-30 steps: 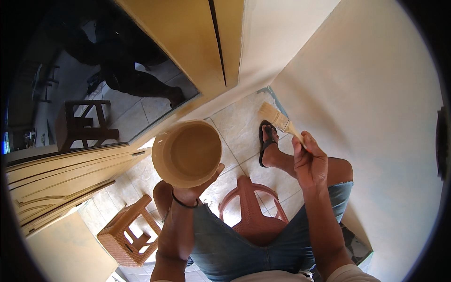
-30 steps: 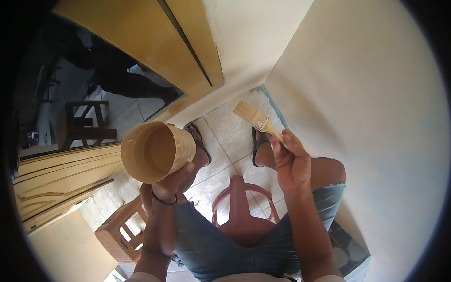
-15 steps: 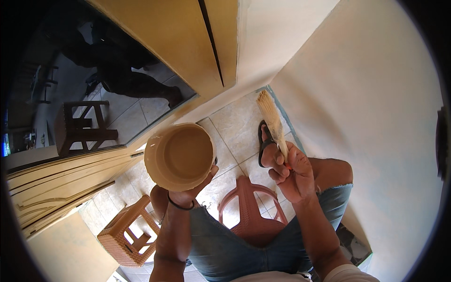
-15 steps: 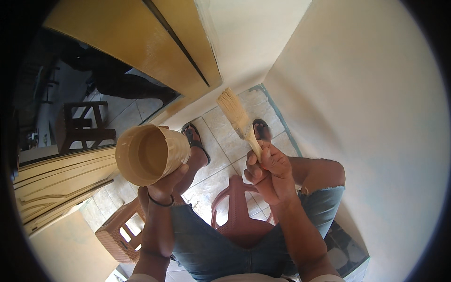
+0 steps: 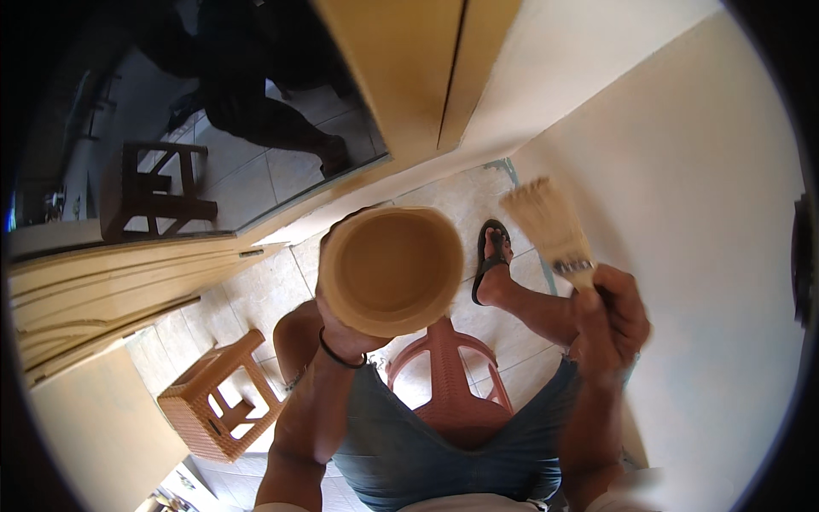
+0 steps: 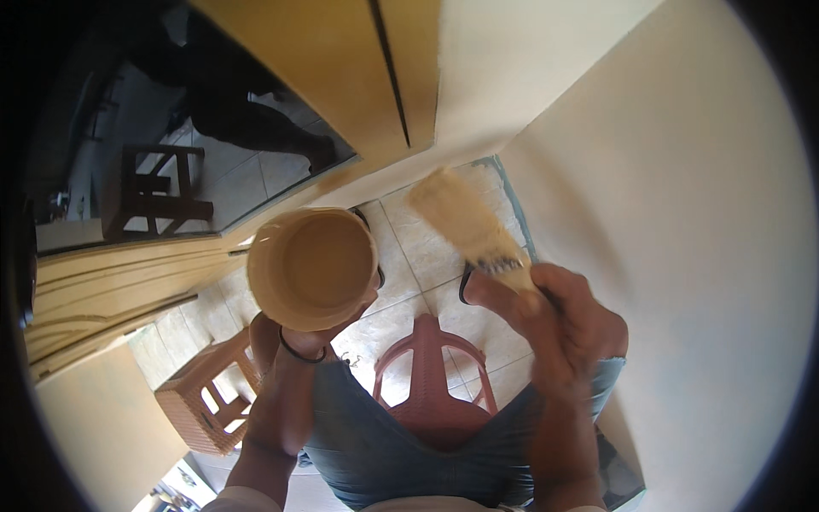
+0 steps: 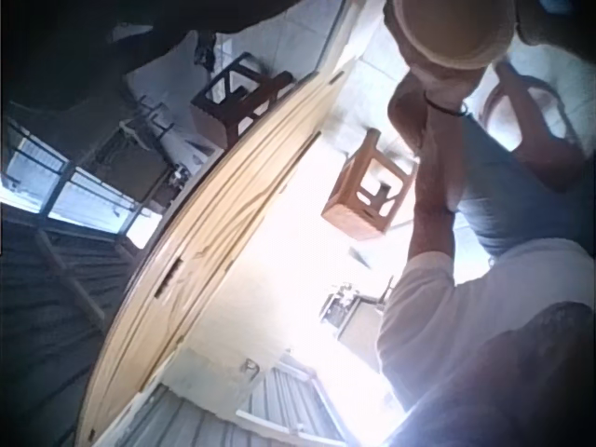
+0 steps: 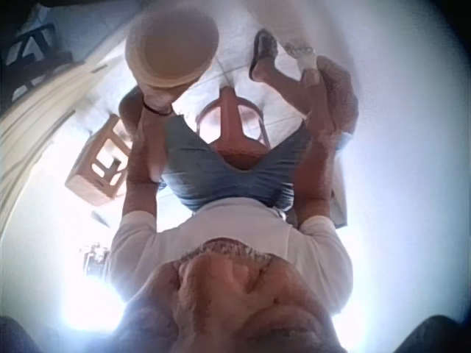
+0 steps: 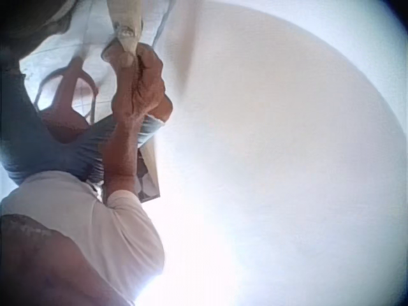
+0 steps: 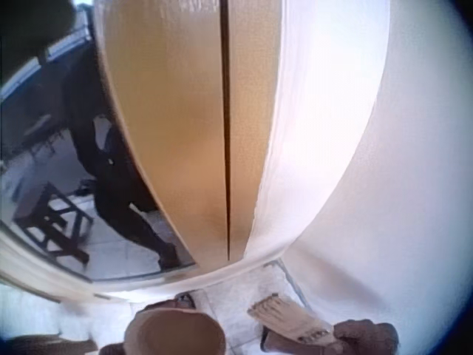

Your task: The person paints the lower section of a door frame and adjacent wall using a paintbrush and a small container of beige paint. They repeatedly dip the brush into the container and apply paint along the baseboard and door jamb, occasionally repositioning a nearby plastic stool.

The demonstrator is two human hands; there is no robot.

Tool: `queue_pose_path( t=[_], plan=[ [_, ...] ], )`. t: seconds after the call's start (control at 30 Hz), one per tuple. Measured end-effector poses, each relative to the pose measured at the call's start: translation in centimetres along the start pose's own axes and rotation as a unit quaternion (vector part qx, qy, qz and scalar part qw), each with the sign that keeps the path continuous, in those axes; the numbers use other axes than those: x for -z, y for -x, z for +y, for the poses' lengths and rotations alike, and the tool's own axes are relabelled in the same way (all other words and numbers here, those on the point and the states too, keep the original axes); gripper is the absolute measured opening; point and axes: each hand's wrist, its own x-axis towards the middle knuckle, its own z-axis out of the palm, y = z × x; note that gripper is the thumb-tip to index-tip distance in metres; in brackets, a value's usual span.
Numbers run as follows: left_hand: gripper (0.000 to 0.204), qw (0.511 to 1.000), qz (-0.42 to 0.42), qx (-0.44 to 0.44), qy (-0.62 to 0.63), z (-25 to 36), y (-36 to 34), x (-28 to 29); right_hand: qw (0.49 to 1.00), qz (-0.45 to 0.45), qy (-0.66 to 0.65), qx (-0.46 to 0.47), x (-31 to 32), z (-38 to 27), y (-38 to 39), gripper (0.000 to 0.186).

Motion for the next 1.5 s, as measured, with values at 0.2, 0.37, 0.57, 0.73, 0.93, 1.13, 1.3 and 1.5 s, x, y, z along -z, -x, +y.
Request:
queue_pose_path(
  t=[0.2,0.37,0.57,0.73,0.93,1.13,1.3,1.5],
  plan=[
    [0.111,0.980,0.052,-0.154,-0.118,4.2,-2.2,-1.6,0.881,-0.036,0.426,0.202,1.3,-12.0,-2.4,0.026],
    [0.111,0.979,0.031,-0.179,0.094,1.8,-2.7,-3.2,0.771,-0.230,0.514,0.297,-0.8,-17.5,-4.5,0.029],
    [0.107,0.966,0.068,-0.249,-0.031,4.7,-2.7,-3.5,0.727,-0.268,0.521,0.357,-4.0,-16.2,-4.3,0.031],
    [0.107,0.952,0.084,-0.281,-0.084,5.1,-2.3,-2.8,0.718,-0.291,0.530,0.345,-5.1,-16.0,-3.6,0.028],
    [0.108,0.956,0.070,-0.280,-0.051,5.6,-2.3,-2.2,0.722,-0.305,0.528,0.327,-5.7,-15.5,-3.7,0.030],
    [0.109,0.965,0.068,-0.250,-0.047,6.2,-2.1,-2.5,0.727,-0.321,0.518,0.316,-5.7,-14.7,-4.3,0.029],
    [0.107,0.958,0.066,-0.257,-0.105,6.7,-2.3,-2.7,0.731,-0.329,0.511,0.310,-5.2,-14.0,-4.6,0.029],
    [0.107,0.953,0.070,-0.272,-0.110,6.5,-2.4,-2.7,0.732,-0.325,0.511,0.312,-5.0,-13.4,-4.7,0.029]
  ],
)
